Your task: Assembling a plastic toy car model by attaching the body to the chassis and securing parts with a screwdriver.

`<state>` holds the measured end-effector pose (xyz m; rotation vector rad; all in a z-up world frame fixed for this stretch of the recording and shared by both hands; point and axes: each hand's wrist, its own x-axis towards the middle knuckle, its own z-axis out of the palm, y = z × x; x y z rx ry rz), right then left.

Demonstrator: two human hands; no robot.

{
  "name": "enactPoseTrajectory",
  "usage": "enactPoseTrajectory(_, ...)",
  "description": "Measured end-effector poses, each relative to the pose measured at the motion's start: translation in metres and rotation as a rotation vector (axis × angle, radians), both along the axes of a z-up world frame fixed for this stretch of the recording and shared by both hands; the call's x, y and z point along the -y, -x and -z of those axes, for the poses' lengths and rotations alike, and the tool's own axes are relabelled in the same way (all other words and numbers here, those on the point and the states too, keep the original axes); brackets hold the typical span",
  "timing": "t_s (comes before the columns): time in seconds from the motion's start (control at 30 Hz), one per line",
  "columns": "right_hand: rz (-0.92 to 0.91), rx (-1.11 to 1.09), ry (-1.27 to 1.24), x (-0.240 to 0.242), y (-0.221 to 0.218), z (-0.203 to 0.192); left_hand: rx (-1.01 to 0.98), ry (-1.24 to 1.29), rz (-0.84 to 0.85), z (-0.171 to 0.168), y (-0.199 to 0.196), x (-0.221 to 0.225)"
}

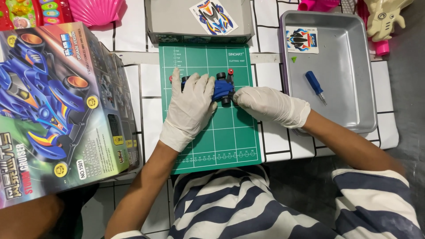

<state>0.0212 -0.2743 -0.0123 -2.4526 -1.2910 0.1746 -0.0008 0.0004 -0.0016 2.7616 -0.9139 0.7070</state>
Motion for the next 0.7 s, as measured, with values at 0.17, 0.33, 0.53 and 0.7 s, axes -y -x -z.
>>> enactPoseTrajectory(0.17, 0.038, 0.011, 0.055, 0.012, -0.007, 0.026, 0.000, -0.006, -0.008, 0.001, -0.001, 0.000)
enactPoseTrajectory(0.33, 0.043, 0.009, 0.069, 0.008, -0.007, 0.018, 0.000, -0.012, -0.006, 0.001, 0.000, -0.001)
enactPoseTrajectory(0.53, 0.012, 0.079, 0.121, 0.005, -0.004, 0.009, -0.009, -0.012, -0.003, 0.002, 0.000, -0.002)
enactPoseTrajectory(0.7, 0.018, -0.307, -0.102, -0.005, -0.005, -0.015, -0.010, -0.006, -0.006, 0.003, 0.000, -0.001)
